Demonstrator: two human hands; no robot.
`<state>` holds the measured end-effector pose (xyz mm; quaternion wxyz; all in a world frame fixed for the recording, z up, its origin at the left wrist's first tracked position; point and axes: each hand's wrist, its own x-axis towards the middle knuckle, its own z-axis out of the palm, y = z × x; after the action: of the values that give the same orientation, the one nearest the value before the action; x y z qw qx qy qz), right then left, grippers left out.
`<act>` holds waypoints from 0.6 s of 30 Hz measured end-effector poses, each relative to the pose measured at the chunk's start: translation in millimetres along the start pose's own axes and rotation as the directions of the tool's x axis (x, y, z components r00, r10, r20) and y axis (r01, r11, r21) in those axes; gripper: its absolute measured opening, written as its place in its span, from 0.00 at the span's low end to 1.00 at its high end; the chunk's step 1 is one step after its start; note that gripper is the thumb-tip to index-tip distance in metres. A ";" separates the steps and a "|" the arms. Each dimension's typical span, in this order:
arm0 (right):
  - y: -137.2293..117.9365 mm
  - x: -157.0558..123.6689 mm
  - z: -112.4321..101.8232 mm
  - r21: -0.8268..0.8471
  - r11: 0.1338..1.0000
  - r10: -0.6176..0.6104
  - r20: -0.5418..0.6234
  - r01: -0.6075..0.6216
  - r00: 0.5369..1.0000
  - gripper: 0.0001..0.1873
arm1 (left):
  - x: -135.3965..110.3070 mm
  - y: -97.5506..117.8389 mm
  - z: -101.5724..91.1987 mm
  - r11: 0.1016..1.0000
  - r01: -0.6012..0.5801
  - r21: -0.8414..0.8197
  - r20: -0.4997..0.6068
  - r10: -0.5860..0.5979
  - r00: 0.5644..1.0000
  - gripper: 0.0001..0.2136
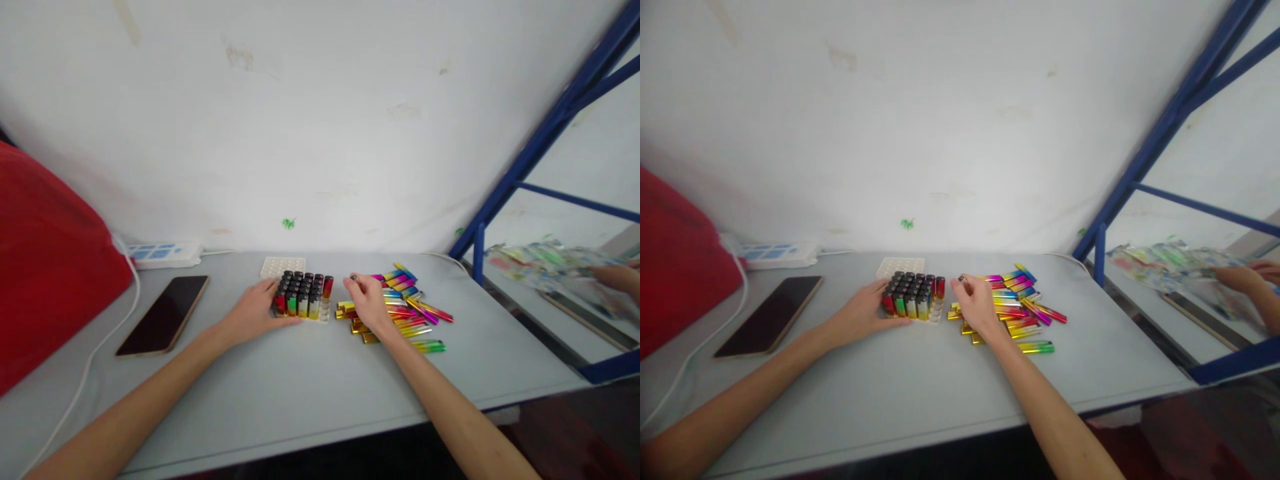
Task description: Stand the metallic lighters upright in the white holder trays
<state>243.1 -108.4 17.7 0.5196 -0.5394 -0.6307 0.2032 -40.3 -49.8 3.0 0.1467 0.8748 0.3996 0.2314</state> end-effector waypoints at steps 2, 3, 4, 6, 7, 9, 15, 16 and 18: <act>-1.2 -0.2 1.0 -0.016 1.000 -0.012 -0.009 0.012 1.000 0.23 | 0.3 -0.4 0.1 1.000 -0.008 -0.001 0.003 0.008 1.000 0.35; -1.7 -0.2 1.4 -0.026 1.000 -0.016 -0.014 0.016 1.000 0.22 | 0.4 -0.8 0.3 1.000 -0.010 0.000 0.003 0.010 1.000 0.35; -2.1 -0.1 1.8 -0.036 0.999 -0.020 -0.019 0.019 1.000 0.22 | 0.4 -1.3 0.6 1.000 -0.011 0.001 0.001 0.011 1.000 0.34; -3.0 0.3 2.2 -0.059 0.998 -0.033 -0.017 0.031 0.999 0.22 | 0.4 -2.2 1.3 1.000 -0.008 0.008 -0.003 0.008 1.000 0.34; -3.5 0.6 2.1 -0.071 0.997 -0.042 -0.013 0.041 0.999 0.22 | 0.3 -2.6 1.5 1.000 -0.005 0.013 -0.003 0.005 1.000 0.34; -5.1 1.1 0.8 -0.090 0.994 -0.059 0.000 0.059 0.998 0.24 | 0.1 -2.8 1.8 1.000 -0.001 0.022 -0.001 0.001 1.000 0.35; -10.8 3.3 -10.4 -0.144 0.978 -0.135 0.131 0.154 0.982 0.20 | -1.1 -0.9 0.7 1.000 -0.009 0.023 0.009 0.008 1.000 0.35; -10.7 3.5 -12.1 -0.154 0.972 -0.153 0.166 0.179 0.974 0.19 | -1.3 -0.6 0.5 1.000 -0.008 0.024 0.012 0.007 1.000 0.36; -9.1 3.7 -14.3 -0.203 0.947 -0.204 0.217 0.248 0.955 0.19 | -1.5 0.1 0.2 1.000 -0.005 0.026 0.003 0.005 1.000 0.36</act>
<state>251.8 -112.5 32.1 0.4107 -0.4970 -0.7550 0.1198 -41.0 -51.1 2.4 0.1354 0.8780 0.4001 0.2251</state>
